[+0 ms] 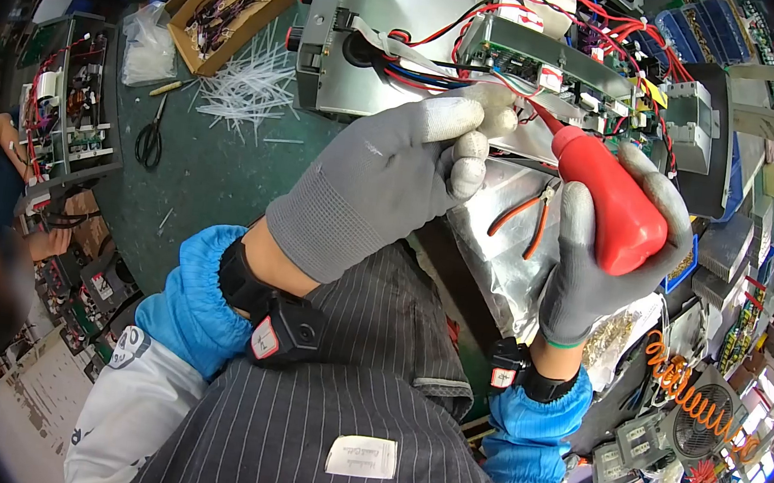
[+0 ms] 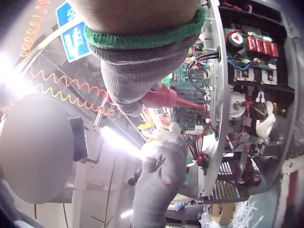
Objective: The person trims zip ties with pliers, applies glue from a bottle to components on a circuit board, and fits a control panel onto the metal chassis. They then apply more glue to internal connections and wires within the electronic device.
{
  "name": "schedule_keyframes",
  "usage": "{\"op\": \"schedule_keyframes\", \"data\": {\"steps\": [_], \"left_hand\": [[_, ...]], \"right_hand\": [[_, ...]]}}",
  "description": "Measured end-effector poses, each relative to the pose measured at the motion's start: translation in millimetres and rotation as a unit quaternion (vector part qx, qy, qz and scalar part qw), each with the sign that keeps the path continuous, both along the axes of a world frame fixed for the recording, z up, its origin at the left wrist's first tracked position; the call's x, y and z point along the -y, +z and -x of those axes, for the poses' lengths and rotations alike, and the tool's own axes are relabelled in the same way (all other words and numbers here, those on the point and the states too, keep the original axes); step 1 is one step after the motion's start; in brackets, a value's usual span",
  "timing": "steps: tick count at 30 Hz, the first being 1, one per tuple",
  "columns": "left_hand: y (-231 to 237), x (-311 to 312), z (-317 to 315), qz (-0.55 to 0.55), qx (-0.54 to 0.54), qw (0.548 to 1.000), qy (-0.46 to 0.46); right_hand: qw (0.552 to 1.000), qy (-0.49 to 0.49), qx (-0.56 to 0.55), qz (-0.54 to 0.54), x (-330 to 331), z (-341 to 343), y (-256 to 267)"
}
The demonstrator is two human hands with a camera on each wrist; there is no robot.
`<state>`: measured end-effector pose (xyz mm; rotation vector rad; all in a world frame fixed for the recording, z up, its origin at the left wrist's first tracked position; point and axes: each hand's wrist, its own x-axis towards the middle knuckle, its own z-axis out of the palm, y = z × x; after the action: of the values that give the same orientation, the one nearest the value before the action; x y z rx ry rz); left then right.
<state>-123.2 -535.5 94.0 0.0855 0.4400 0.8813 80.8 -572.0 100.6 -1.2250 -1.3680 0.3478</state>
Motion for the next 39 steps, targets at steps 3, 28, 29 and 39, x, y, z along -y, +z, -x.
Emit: {"op": "schedule_keyframes", "data": {"steps": [3, 28, 29, 39], "left_hand": [[-2.6, -1.2, 1.3, 0.041, 0.087, 0.995, -0.003], [-6.8, -4.7, 1.4, 0.020, 0.082, 0.996, -0.012], [-7.5, -4.6, 1.4, 0.010, 0.088, 0.996, -0.012], [4.6, -7.8, 0.3, -0.011, 0.060, 0.998, -0.018]], "right_hand": [[1.000, -0.014, -0.022, -0.006, -1.4, -0.4, -1.7], [0.997, -0.047, -0.063, 0.017, 0.5, -5.4, 3.4], [0.997, -0.046, -0.068, 0.012, 0.3, -4.8, 2.9], [0.999, -0.032, 0.025, -0.001, 0.6, -9.4, 4.2]]}}
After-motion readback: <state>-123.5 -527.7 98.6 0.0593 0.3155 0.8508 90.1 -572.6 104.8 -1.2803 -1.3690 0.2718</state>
